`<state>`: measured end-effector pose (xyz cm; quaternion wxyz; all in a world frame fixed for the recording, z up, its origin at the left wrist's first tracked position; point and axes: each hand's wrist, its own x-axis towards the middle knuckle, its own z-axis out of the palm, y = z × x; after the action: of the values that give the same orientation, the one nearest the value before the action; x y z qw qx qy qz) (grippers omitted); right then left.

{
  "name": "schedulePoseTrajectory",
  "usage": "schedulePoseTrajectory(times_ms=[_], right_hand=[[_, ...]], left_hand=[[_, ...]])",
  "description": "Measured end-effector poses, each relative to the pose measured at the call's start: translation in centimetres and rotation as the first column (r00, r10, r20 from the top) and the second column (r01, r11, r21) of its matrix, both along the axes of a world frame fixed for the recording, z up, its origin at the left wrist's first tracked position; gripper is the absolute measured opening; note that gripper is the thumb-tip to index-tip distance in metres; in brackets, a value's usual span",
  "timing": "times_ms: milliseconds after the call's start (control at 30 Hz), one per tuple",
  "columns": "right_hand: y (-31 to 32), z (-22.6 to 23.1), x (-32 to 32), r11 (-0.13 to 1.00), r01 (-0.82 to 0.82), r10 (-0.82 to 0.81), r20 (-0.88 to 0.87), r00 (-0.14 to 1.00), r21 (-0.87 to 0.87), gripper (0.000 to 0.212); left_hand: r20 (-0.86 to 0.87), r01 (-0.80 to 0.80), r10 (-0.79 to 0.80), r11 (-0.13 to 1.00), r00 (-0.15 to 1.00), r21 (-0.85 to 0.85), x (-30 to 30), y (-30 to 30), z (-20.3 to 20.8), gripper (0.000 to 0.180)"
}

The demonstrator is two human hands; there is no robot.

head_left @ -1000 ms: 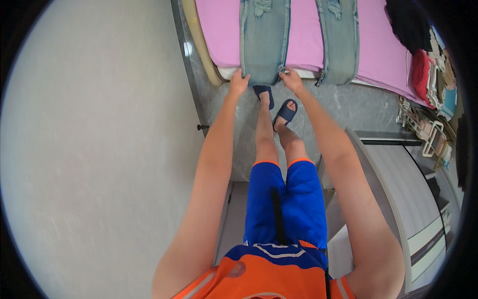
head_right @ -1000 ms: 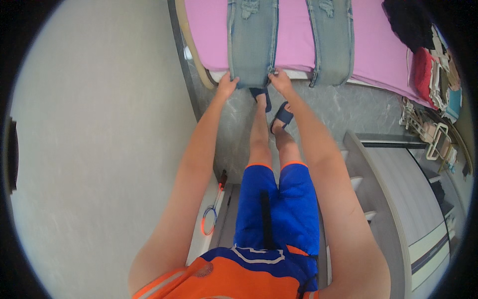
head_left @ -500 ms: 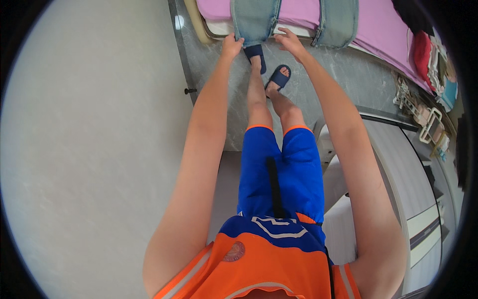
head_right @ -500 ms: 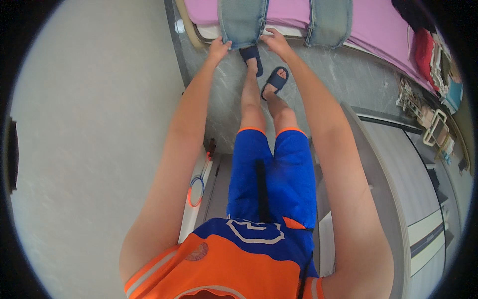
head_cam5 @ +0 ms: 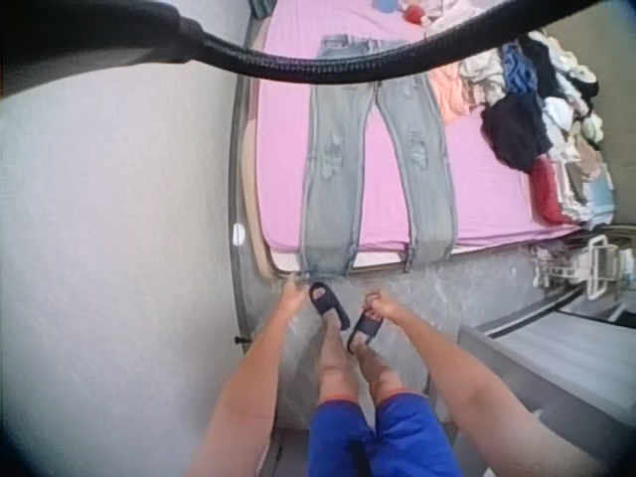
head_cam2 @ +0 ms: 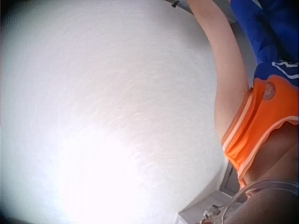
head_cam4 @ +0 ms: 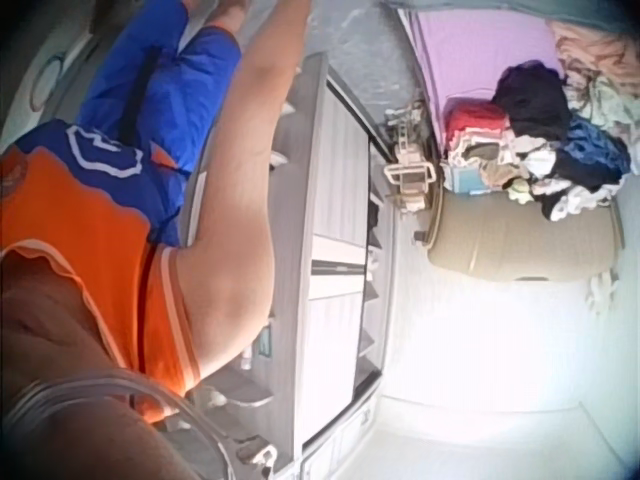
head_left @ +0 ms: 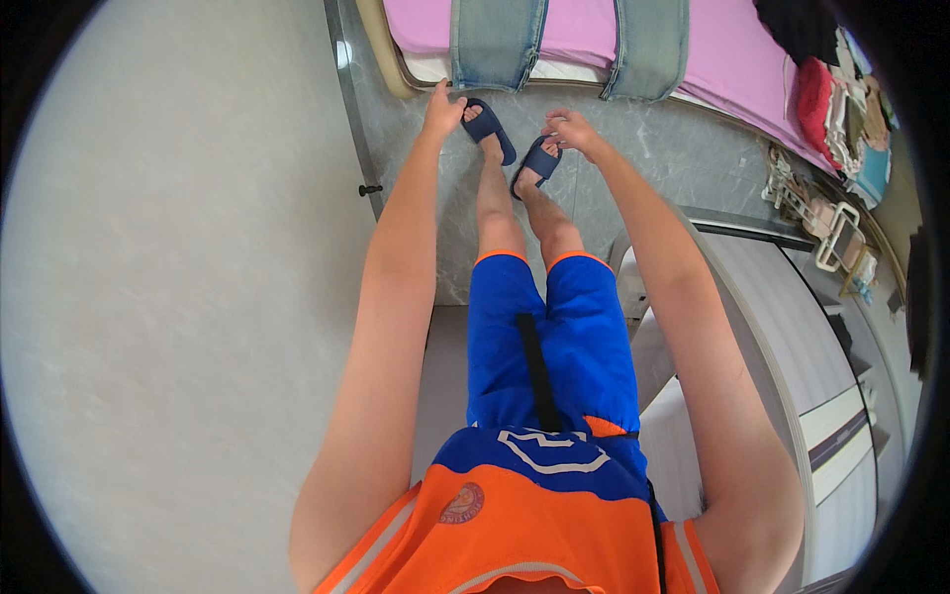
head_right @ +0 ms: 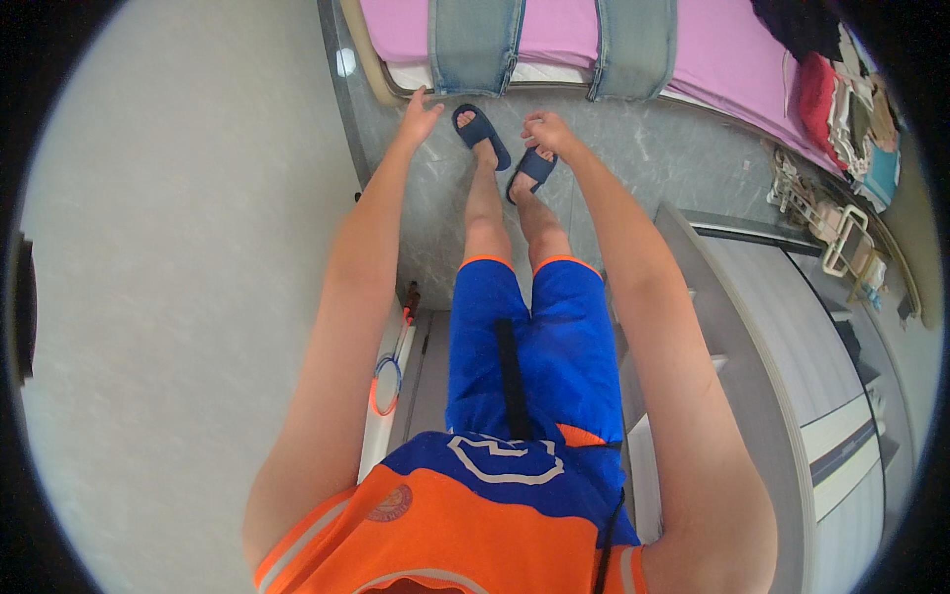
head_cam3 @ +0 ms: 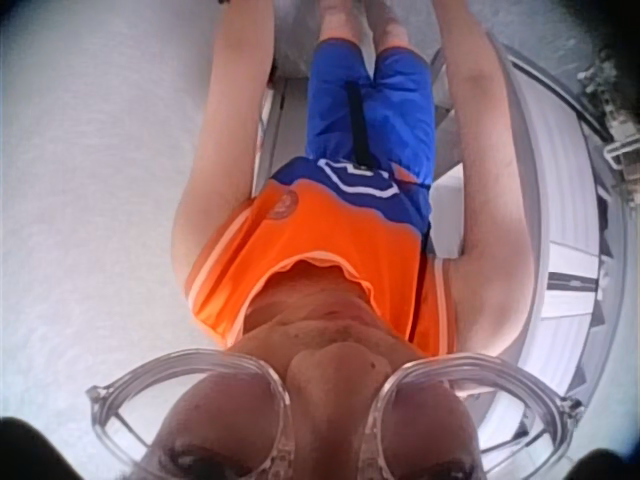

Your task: The person folds denim jeans and white shorts by hand on a bed.

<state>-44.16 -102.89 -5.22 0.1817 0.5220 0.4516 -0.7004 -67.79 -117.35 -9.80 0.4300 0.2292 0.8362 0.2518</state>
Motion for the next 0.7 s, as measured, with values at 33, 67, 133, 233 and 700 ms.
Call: schedulePoseTrajectory(times_ms=[33,67,133,233,700], right_hand=[[0.8,0.8,-0.7,1.000,-0.027,0.027,0.004,1.000,0.012,0.039],[1.7,1.4,-0.9,0.999,-0.048,0.048,0.017,0.999,0.026,0.039],[2.7,2.7,-1.3,0.998,-0.039,0.037,0.022,0.999,0.056,0.039],[5.8,3.5,-1.4,0.993,-0.025,0.022,0.022,0.999,0.112,0.038],[24.8,6.1,-3.7,0.794,0.098,-0.125,0.003,0.992,0.600,0.056]], left_hand=[[0.063,-0.021,0.019,1.000,0.998,0.023,-1.0,0.2,0.3,0.070],[0.069,-0.011,0.009,0.999,0.998,0.036,-1.5,0.7,0.8,0.070],[0.072,0.031,-0.033,0.999,0.997,0.037,-2.5,0.9,1.9,0.069],[0.083,0.065,-0.066,0.998,0.994,0.008,-4.2,3.3,3.6,0.064],[0.092,0.144,-0.168,0.965,0.982,0.219,-6.7,26.9,9.6,0.051]])
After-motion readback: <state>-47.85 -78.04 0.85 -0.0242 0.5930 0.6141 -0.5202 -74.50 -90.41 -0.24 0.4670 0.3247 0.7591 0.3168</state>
